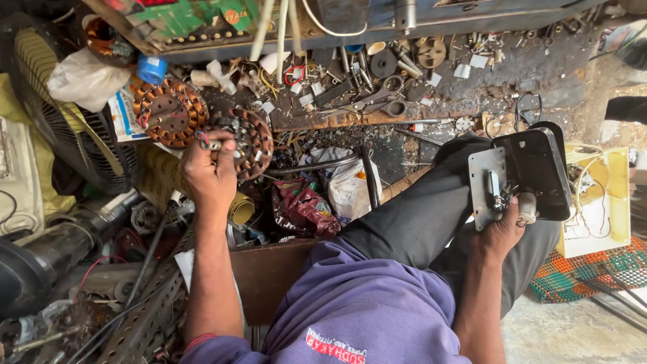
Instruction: The person sits on the floor and works on an electronic device, manipulating wires and components inside a plastic housing. They handle a black metal casing and reach for tools or parts from a cluttered workbench.
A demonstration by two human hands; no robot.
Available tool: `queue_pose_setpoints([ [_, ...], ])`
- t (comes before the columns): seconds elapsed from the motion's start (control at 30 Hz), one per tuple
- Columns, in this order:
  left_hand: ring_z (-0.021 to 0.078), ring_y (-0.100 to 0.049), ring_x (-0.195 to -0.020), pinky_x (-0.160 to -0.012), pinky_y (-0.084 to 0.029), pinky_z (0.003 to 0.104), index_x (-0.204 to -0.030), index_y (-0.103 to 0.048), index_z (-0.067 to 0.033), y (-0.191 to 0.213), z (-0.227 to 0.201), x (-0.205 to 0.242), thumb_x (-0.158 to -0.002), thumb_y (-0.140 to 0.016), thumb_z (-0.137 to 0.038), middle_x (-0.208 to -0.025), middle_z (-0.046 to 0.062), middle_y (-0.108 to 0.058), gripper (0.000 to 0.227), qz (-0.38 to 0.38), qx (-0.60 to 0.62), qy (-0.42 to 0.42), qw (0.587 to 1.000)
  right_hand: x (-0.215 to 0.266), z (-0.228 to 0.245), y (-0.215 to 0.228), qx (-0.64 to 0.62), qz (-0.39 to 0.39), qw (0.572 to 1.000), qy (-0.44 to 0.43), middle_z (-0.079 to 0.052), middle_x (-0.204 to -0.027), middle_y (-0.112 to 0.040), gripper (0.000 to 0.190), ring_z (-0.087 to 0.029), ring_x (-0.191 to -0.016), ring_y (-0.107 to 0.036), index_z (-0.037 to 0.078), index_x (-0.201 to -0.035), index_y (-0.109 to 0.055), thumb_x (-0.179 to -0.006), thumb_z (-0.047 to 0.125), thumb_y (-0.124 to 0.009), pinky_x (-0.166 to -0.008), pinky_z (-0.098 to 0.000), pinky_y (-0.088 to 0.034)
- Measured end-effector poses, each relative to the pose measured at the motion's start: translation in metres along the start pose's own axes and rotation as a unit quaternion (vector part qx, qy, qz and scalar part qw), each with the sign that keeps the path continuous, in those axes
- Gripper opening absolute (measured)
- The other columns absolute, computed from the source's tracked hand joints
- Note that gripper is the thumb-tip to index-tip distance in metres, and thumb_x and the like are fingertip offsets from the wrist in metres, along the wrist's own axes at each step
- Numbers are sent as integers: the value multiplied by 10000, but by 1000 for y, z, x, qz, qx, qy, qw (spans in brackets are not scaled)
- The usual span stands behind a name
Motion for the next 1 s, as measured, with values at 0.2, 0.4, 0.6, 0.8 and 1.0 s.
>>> queue_pose_setpoints([
  [0.2,130,-709,-857,-716,-560,252,-1112,-680,5,-13,23,-3,-1048,-708,-42,-984,83,-752,85,-43,78,59,994,3,1,-10,-1,15,1000,2,-104,-1226,-684,280,-212,-1111,-694,-17,-1319,-581,-1077,120,-609,-1002,-363,-593],
  [0.4,150,-725,-903,-757,-596,260,-1156,-668,28,-42,37,-16,-1073,-696,-29,-1043,115,-736,104,-47,103,36,993,4,3,-11,-14,18,1000,10,-104,-1263,-666,304,-213,-1146,-686,-6,-1344,-565,-1068,113,-611,-1023,-365,-591],
  [0.6,165,-731,-927,-773,-631,275,-1160,-655,48,-50,50,-16,-1075,-686,-42,-1092,137,-727,128,-57,110,22,992,4,4,-8,-19,15,1000,4,-106,-1271,-656,320,-212,-1150,-681,-8,-1352,-563,-1068,130,-619,-1029,-362,-592],
  [0.8,194,-774,-916,-727,-682,297,-1151,-673,31,-51,63,-5,-1086,-678,-26,-1067,150,-751,86,-62,90,-5,994,3,2,-4,-10,14,1000,11,-104,-1285,-657,335,-212,-1170,-677,-9,-1360,-562,-1063,130,-627,-1053,-356,-579],
  [1.0,201,-776,-895,-692,-664,289,-1131,-672,35,-53,62,-3,-1072,-686,3,-1058,145,-759,68,-74,64,-7,995,-1,-1,-4,1,15,1000,18,-103,-1263,-663,316,-208,-1160,-675,-20,-1341,-581,-1070,131,-637,-1050,-354,-573],
])
Point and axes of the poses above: each hand's wrist, its own x-axis away from the middle knuckle, its own y-axis out of the back of the hand, z = x × y, the point moved 1 cm from there along -x, towards the middle knuckle
